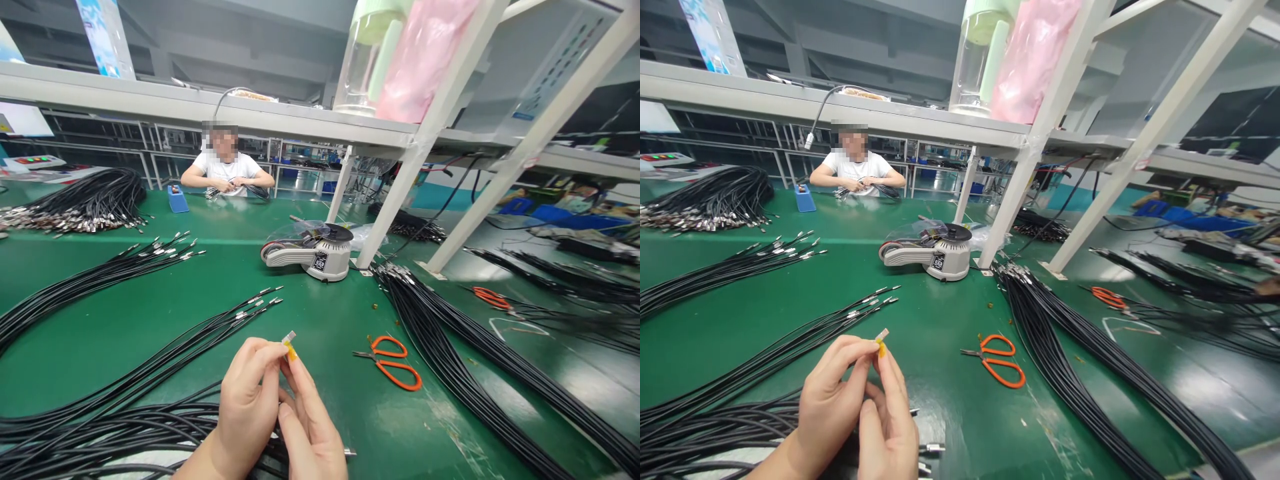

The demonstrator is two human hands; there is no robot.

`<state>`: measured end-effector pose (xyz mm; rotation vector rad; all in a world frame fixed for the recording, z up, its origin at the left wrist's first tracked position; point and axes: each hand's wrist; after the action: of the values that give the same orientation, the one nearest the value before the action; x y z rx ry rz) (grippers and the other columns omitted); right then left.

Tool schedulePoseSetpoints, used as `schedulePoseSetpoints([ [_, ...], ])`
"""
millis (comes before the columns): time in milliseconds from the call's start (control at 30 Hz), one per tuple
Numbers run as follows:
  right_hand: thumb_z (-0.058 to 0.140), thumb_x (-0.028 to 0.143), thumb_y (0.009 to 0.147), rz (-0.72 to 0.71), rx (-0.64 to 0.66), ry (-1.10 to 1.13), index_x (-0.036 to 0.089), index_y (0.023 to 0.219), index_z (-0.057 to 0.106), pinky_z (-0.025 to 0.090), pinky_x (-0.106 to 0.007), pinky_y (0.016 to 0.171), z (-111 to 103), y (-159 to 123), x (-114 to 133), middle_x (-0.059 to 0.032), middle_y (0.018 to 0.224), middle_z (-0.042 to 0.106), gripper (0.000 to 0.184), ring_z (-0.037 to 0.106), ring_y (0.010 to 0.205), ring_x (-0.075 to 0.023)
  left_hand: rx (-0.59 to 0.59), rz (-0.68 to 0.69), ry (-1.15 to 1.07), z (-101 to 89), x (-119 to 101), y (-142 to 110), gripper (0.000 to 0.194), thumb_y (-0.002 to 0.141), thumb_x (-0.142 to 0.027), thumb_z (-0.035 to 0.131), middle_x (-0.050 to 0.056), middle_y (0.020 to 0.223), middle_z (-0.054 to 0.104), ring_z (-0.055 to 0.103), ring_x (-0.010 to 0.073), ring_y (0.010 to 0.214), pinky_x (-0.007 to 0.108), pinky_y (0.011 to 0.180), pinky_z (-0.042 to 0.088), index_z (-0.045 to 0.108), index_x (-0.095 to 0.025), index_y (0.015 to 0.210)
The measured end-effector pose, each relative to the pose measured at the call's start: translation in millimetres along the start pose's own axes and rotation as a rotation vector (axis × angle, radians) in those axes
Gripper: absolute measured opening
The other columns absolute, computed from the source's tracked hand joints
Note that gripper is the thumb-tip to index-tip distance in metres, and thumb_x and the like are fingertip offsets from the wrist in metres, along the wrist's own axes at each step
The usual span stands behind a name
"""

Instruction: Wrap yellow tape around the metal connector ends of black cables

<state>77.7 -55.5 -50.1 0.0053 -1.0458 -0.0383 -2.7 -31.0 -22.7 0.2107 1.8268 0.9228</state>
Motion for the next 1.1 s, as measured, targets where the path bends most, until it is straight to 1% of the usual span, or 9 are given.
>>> schedulePoseSetpoints([
  [167,0.063,0.026,0.074,0.014,-0.001,-0.001,0.025,0.114,0.063,0.052,-0.033,0.087,1.5,0.2,0.4,-0.0053,0.133,0.050,0.040,0.051,0.117,-0.0280,0.011,-0.001,0.019,-0.3,1.3,-0.7,0.019,0.084,-0.011,0.047,0.001,0.081,0.061,0.060,0.0113,0.072,0.021,0.062,0.050,0.062,-0.022,0.088],
  [333,0.061,0.025,0.076,0.000,0.014,-0.039,0.023,0.116,0.061,0.051,-0.033,0.088,1.1,0.8,1.2,-0.0061,0.133,0.049,0.041,0.054,0.113,-0.0263,0.018,-0.018,0.012,-0.4,2.3,-0.9,0.019,0.085,-0.013,0.047,0.003,0.082,0.061,0.060,0.0120,0.072,0.022,0.060,0.051,0.062,-0.022,0.090],
  [500,0.060,0.024,0.076,-0.005,0.021,-0.029,0.024,0.115,0.062,0.051,-0.032,0.089,-0.1,1.3,0.9,-0.0052,0.132,0.051,0.038,0.056,0.111,-0.0248,0.008,-0.011,0.008,-0.1,1.5,-0.7,0.019,0.084,-0.013,0.047,0.003,0.081,0.062,0.060,0.0119,0.071,0.022,0.061,0.051,0.063,-0.022,0.090],
  [667,0.061,0.026,0.076,-0.025,0.035,-0.035,0.023,0.115,0.062,0.050,-0.034,0.089,-1.7,1.6,-2.3,-0.0059,0.133,0.049,0.038,0.057,0.109,-0.0254,0.007,-0.062,-0.029,1.2,1.4,-1.1,0.017,0.085,-0.014,0.047,0.002,0.080,0.060,0.059,0.0109,0.066,0.021,0.057,0.052,0.062,-0.022,0.087],
  [867,0.062,0.026,0.075,-0.007,0.019,-0.028,0.024,0.114,0.062,0.051,-0.033,0.088,0.6,1.9,-0.9,-0.0062,0.132,0.051,0.039,0.056,0.110,-0.0257,-0.006,0.002,0.023,-0.2,0.1,1.5,0.018,0.084,-0.013,0.048,0.001,0.079,0.061,0.060,0.0112,0.069,0.021,0.059,0.050,0.063,-0.022,0.087],
  [1100,0.062,0.025,0.075,-0.018,0.007,-0.051,0.023,0.114,0.063,0.053,-0.033,0.086,1.7,2.3,1.8,-0.0066,0.131,0.052,0.039,0.057,0.109,-0.0263,0.001,0.012,0.013,0.6,1.0,0.8,0.019,0.085,-0.013,0.047,0.003,0.081,0.061,0.059,0.0115,0.070,0.023,0.060,0.051,0.062,-0.022,0.093],
])
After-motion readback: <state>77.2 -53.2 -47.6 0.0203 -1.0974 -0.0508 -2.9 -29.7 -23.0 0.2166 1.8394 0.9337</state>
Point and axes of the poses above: each hand's wrist, its own y-axis towards the middle knuckle, its own z-axis out of the palm, x = y × z
